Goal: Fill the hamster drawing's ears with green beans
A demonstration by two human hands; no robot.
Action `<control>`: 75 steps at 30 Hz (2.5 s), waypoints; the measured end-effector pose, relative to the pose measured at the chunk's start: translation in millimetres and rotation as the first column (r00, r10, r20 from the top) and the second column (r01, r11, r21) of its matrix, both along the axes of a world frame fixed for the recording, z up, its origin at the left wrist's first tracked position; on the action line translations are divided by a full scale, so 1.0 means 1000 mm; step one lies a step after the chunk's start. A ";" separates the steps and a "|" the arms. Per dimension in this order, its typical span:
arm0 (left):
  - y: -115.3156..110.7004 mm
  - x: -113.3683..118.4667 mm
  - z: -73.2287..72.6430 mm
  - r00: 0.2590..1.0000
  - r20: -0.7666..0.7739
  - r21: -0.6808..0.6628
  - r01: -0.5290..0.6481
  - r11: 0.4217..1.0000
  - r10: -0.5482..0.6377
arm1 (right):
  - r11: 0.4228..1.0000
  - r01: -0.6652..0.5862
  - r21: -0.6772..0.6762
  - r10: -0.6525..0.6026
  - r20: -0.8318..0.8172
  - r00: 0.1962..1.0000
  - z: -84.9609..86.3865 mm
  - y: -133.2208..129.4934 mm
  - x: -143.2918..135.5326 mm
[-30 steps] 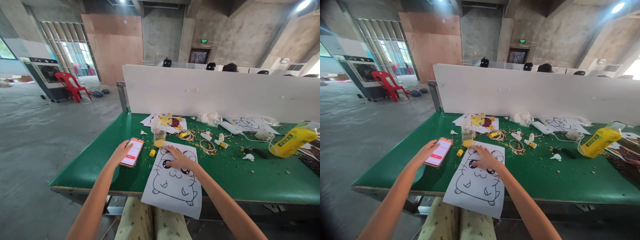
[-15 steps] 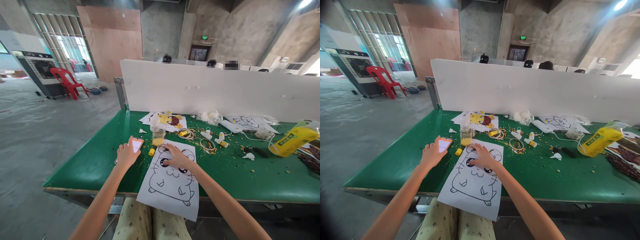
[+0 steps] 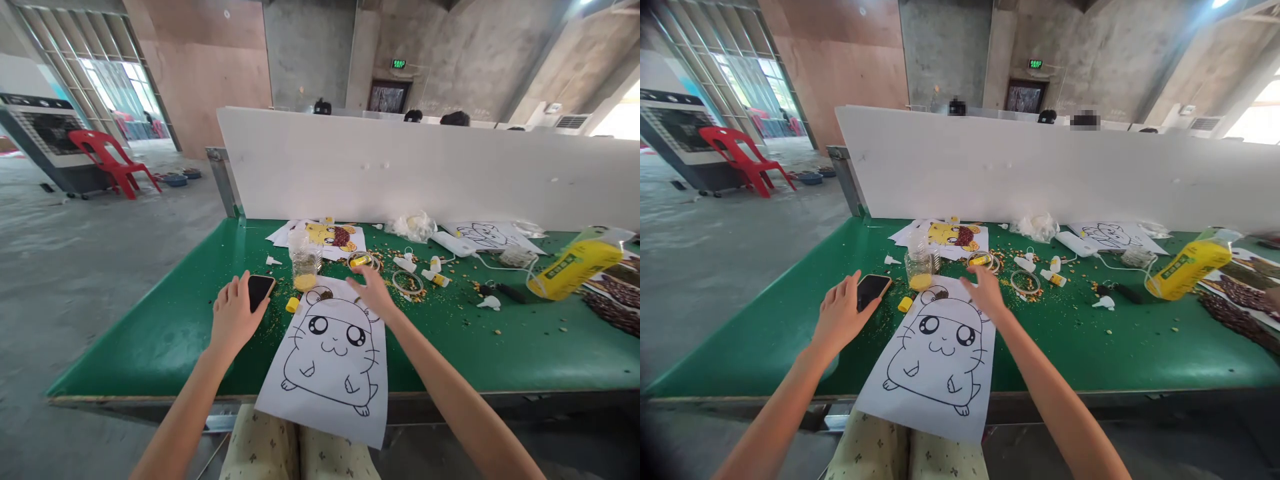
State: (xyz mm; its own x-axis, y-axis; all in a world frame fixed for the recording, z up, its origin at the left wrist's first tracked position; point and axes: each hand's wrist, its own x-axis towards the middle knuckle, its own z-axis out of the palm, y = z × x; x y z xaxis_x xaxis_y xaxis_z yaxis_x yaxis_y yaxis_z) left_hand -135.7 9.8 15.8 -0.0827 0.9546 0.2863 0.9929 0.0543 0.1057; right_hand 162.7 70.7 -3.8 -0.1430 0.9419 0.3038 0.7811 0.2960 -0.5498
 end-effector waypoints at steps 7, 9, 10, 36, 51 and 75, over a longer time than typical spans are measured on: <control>-0.001 0.050 0.002 0.918 -0.131 -0.095 0.365 0.926 -0.375 | 0.960 0.266 0.091 -0.276 0.130 0.952 -0.010 0.045 0.083; 0.007 0.059 -0.002 0.901 -0.168 -0.119 0.384 0.915 -0.400 | 0.968 0.232 0.101 -0.246 0.173 0.954 -0.016 0.045 0.092; 0.012 0.061 -0.005 0.898 -0.182 -0.125 0.383 0.915 -0.400 | 0.973 0.208 0.100 -0.224 0.190 0.956 -0.019 0.045 0.094; 0.002 0.070 -0.009 0.484 0.075 -0.229 0.859 0.458 -0.872 | 0.996 -0.054 0.067 0.053 0.020 0.998 -0.005 0.027 0.057; -0.020 0.115 -0.023 0.521 -0.279 -0.128 0.813 0.569 -0.807 | 0.795 -0.501 -0.342 0.404 -0.318 0.858 -0.001 -0.016 0.033; -0.014 0.108 -0.034 0.557 -0.100 -0.139 0.813 0.566 -0.824 | 0.866 -0.402 -0.298 0.397 -0.079 0.914 0.001 -0.018 0.039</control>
